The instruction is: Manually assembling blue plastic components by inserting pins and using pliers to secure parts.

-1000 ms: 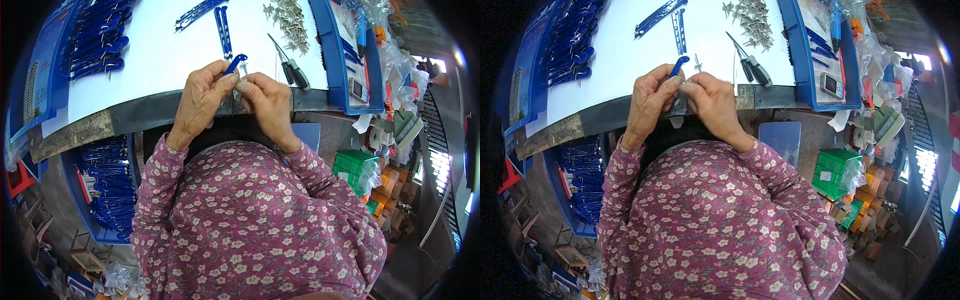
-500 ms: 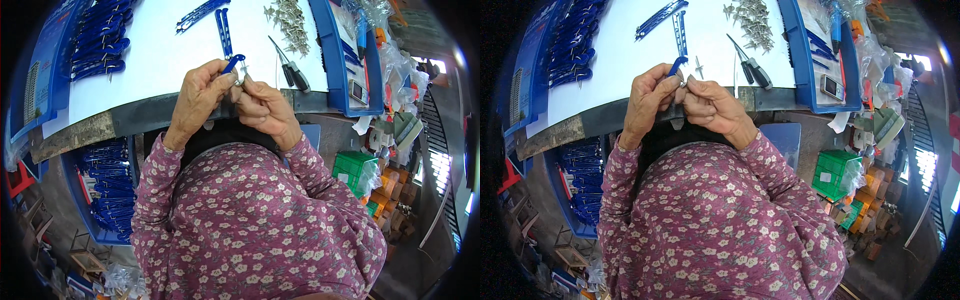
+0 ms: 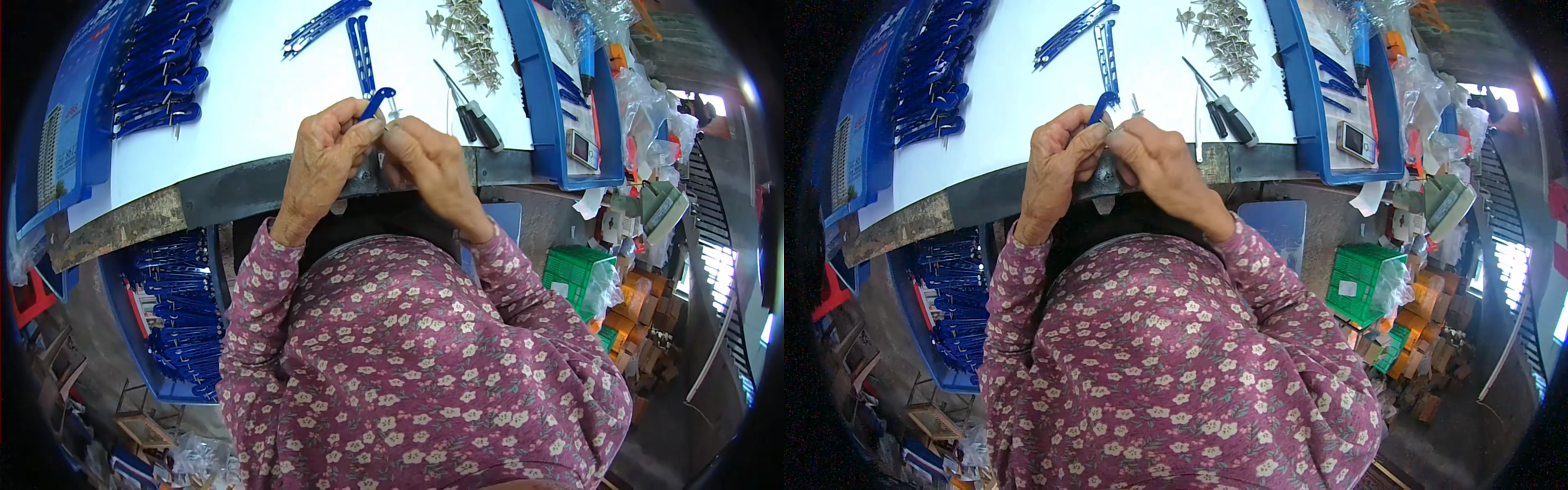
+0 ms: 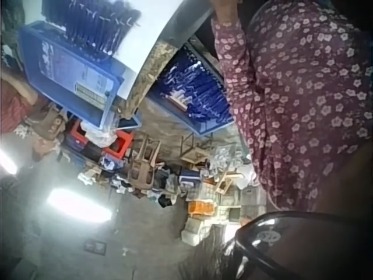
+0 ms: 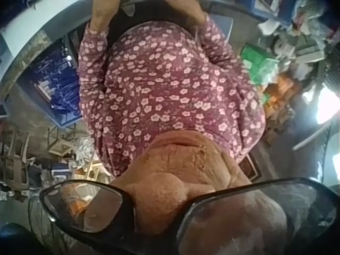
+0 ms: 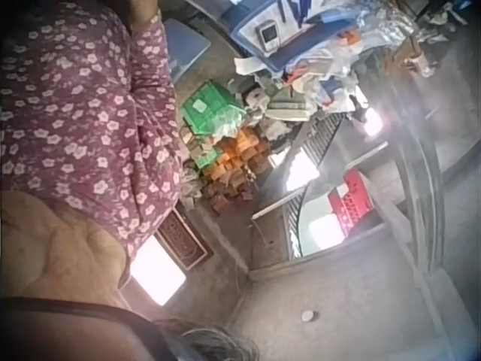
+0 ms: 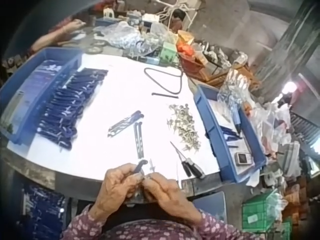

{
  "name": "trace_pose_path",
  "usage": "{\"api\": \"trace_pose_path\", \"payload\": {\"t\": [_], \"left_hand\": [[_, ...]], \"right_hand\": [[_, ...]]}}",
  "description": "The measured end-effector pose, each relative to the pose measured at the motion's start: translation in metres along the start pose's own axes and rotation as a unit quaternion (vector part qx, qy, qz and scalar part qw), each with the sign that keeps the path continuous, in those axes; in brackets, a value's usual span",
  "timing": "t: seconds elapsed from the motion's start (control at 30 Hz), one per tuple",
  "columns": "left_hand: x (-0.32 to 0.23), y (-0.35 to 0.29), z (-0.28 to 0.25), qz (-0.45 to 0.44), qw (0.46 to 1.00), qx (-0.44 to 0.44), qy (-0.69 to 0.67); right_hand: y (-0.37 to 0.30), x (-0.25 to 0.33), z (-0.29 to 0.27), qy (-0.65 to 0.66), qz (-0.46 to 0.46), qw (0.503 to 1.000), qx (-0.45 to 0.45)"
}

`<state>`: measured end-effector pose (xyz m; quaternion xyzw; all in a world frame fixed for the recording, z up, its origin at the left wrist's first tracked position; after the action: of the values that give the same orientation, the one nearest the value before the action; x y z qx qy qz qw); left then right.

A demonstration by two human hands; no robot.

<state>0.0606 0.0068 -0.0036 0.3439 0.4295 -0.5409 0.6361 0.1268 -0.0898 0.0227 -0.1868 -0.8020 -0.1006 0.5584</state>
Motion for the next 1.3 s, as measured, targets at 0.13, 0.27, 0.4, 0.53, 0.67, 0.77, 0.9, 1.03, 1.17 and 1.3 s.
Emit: {"api": "trace_pose_path", "payload": {"t": [0.13, 0.27, 0.4, 0.53, 0.67, 0.77, 0.9, 1.03, 1.17, 1.3], "left_hand": [[-0.002, -0.002, 0.000, -0.008, 1.000, 0.010, 0.016], [-0.009, -0.002, 0.005, -0.011, 0.999, 0.018, 0.036], [-0.012, -0.004, 0.006, 0.012, 0.998, 0.021, 0.049], [-0.011, -0.004, 0.005, 0.014, 0.998, -0.004, 0.068], [-0.012, -0.002, 0.005, 0.010, 0.998, -0.020, 0.063], [-0.011, 0.000, 0.005, 0.014, 0.999, -0.013, 0.043], [-0.005, 0.002, 0.003, 0.022, 0.999, -0.009, -0.049], [-0.003, 0.001, 0.005, 0.019, 0.995, -0.004, -0.096], [-0.008, -0.002, 0.000, 0.017, 0.999, -0.022, -0.044], [-0.009, -0.003, 0.000, 0.015, 1.000, -0.013, -0.007]], "right_hand": [[-0.001, -0.018, 0.003, 0.362, 0.098, 0.918, 0.132], [-0.009, -0.027, 0.024, 0.603, 0.111, 0.774, 0.155], [-0.007, -0.027, 0.027, 0.608, 0.115, 0.774, 0.135], [-0.004, -0.017, 0.020, 0.422, 0.079, 0.900, 0.081], [-0.006, 0.002, 0.005, -0.011, -0.024, 0.996, -0.081], [-0.007, 0.024, 0.003, -0.303, -0.164, 0.927, -0.146], [0.000, 0.035, 0.000, -0.371, -0.177, 0.905, -0.110], [0.008, 0.018, -0.008, -0.048, -0.011, 0.999, -0.016], [0.002, -0.006, -0.001, 0.237, 0.104, 0.964, 0.063], [0.003, -0.011, 0.010, 0.435, 0.107, 0.886, 0.122]]}}
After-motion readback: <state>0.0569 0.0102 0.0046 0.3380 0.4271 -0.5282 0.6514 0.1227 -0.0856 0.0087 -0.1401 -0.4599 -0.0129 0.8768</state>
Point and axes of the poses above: each hand's wrist, its own y-axis towards the middle knuckle, its own z-axis out of the palm, x = y × z, the point moved 6 cm from there along y, towards the middle knuckle, and after that the axes turned 11 degrees about x, right-handed, at the moved point
